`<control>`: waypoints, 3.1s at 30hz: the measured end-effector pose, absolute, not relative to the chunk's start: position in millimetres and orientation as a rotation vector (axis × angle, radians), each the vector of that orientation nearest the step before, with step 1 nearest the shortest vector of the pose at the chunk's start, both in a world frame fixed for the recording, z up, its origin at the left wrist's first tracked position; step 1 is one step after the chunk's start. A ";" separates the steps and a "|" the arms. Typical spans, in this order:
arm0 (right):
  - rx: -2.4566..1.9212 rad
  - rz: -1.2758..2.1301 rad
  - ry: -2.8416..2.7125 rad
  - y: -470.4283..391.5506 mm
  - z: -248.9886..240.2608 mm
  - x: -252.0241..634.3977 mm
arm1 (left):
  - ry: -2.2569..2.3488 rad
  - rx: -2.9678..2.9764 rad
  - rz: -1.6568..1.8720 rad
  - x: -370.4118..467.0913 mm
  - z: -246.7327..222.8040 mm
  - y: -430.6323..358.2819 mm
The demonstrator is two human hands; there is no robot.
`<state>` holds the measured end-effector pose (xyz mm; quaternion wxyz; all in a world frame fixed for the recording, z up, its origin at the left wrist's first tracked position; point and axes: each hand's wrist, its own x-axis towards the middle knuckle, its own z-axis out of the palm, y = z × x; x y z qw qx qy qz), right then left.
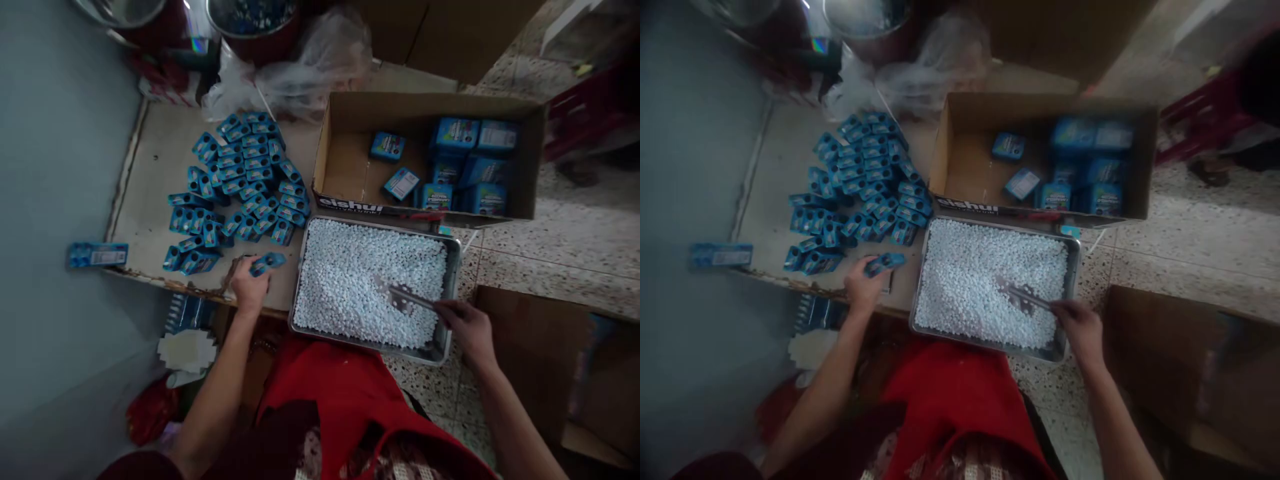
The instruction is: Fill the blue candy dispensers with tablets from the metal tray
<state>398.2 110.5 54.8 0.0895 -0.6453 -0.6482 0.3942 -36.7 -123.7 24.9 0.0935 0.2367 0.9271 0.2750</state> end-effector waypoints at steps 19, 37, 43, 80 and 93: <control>-1.788 1.690 -1.269 47.2 -103.7 283.2 | 2.285 1.967 0.762 -80.9 60.2 171.2; -1.623 2.015 -0.785 63.8 13.2 347.8 | 1.615 1.753 0.893 -63.6 71.5 259.7; -1.574 2.006 -0.899 95.8 92.4 343.1 | 1.606 1.591 1.023 -7.6 121.4 92.6; -2.070 1.110 -1.484 131.8 -28.5 432.5 | 1.832 1.250 0.995 17.6 23.5 -13.0; -1.656 1.935 -1.234 125.4 -52.4 282.4 | 2.273 1.259 0.848 14.7 29.2 -38.8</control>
